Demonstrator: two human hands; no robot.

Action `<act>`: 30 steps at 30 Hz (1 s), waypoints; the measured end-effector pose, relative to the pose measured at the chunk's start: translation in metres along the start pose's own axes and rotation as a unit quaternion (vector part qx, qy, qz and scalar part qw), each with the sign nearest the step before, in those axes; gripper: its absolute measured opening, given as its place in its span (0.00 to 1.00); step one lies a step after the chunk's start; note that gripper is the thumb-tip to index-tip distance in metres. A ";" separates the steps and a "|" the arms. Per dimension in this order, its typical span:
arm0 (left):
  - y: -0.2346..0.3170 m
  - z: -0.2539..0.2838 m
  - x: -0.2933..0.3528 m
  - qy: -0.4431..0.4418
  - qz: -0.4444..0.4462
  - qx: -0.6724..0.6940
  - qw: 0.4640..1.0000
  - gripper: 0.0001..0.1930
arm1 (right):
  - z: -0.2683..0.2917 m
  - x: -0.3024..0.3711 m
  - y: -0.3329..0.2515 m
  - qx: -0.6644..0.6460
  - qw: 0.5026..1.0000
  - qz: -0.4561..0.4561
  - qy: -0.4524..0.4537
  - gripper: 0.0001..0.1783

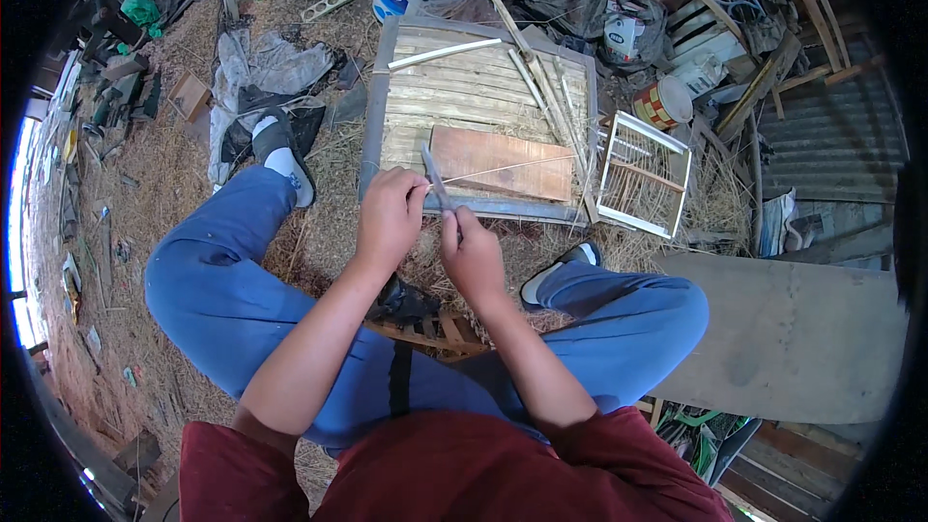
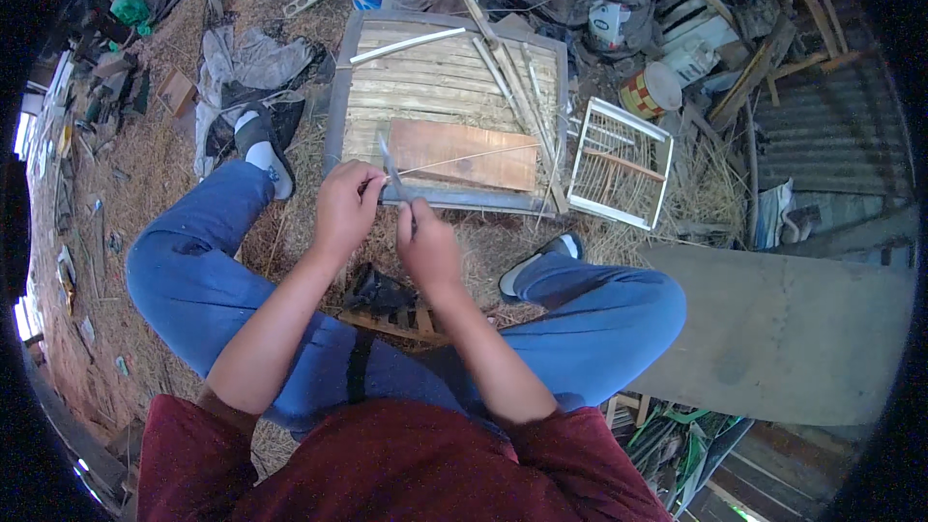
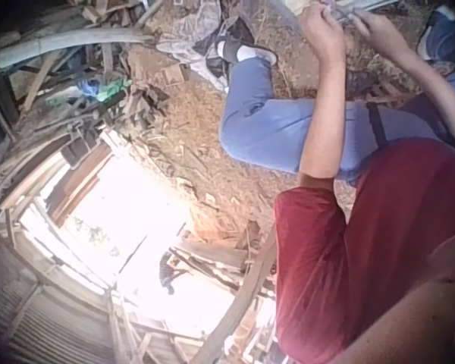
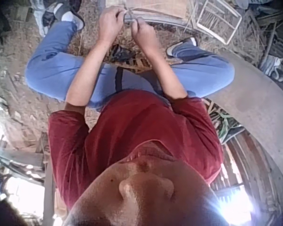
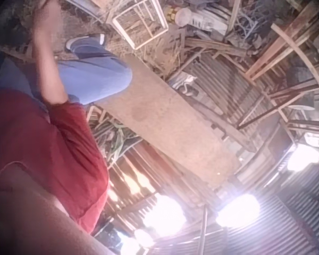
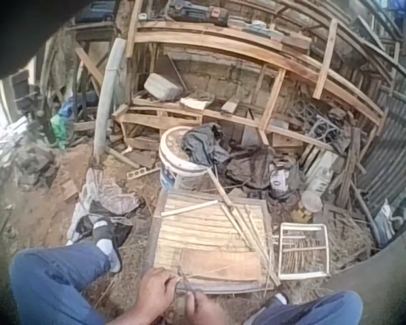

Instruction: The person is shaving and smoothing thin wooden strips using a knife against a wooden block.

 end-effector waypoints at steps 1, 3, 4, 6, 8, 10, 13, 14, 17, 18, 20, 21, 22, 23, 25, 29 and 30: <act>-0.001 -0.001 0.000 -0.001 0.001 -0.002 1.000 0.04 | -0.002 -0.001 0.001 0.008 1.000 -0.004 -0.008 0.17; -0.004 0.002 0.003 0.004 0.002 0.018 1.000 0.04 | 0.011 -0.016 0.003 -0.017 0.999 -0.045 -0.010 0.16; -0.001 0.002 0.002 0.002 0.003 0.018 1.000 0.04 | 0.024 -0.025 0.010 -0.033 0.996 -0.088 -0.002 0.16; 0.005 0.004 0.000 -0.004 0.002 0.025 1.000 0.04 | 0.024 -0.028 0.023 -0.030 0.995 -0.093 0.018 0.17; 0.001 0.002 0.001 -0.003 0.000 0.023 1.000 0.04 | 0.016 -0.017 0.017 0.006 0.997 -0.072 0.004 0.18; 0.000 -0.002 0.000 -0.005 -0.001 0.019 1.000 0.04 | 0.007 -0.007 0.008 0.023 0.998 -0.059 -0.006 0.17; -0.004 0.000 0.003 -0.019 0.017 0.018 1.000 0.04 | 0.011 -0.011 0.002 0.002 0.999 -0.042 -0.016 0.17; -0.001 0.001 0.002 -0.009 0.006 0.020 1.000 0.04 | 0.019 -0.018 0.005 0.001 0.999 -0.043 -0.018 0.17; 0.001 0.002 0.002 0.001 -0.004 0.028 1.000 0.05 | 0.039 -0.027 0.015 -0.004 0.995 -0.090 0.043 0.16; 0.000 0.002 0.002 0.001 -0.002 0.031 1.000 0.05 | 0.035 -0.021 0.013 -0.003 0.995 -0.089 0.044 0.16; -0.001 0.000 0.001 -0.011 0.016 0.039 0.999 0.04 | 0.019 -0.007 0.000 0.014 0.999 -0.041 -0.008 0.16; -0.001 -0.003 0.000 -0.024 0.036 0.042 0.998 0.04 | 0.010 -0.003 0.001 0.007 1.000 -0.005 -0.003 0.15; -0.002 -0.001 0.001 -0.024 0.038 0.038 0.998 0.04 | 0.010 -0.004 -0.002 0.003 1.000 -0.004 -0.006 0.15; -0.002 0.000 0.002 -0.018 0.032 0.037 0.999 0.04 | 0.014 -0.008 0.000 0.015 0.999 -0.030 -0.013 0.15; -0.001 0.003 0.003 -0.014 0.026 0.033 0.999 0.03 | 0.026 -0.021 0.015 0.020 0.995 -0.099 -0.015 0.16; 0.015 0.005 -0.004 -0.014 0.012 0.049 0.999 0.03 | 0.061 -0.048 0.057 -0.045 0.988 -0.011 0.150 0.17; 0.018 0.007 -0.005 -0.011 0.025 0.059 0.998 0.03 | 0.065 -0.050 0.072 -0.228 0.962 -0.104 0.110 0.17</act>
Point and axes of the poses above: each hand's wrist, its own x-axis away from the middle knuckle, its own z-axis out of the back of the hand, y = z × x, the point moved 5 cm from there along -x, towards the middle knuckle, and after that the axes turned 6 degrees about -z, right-handed, at the moved point
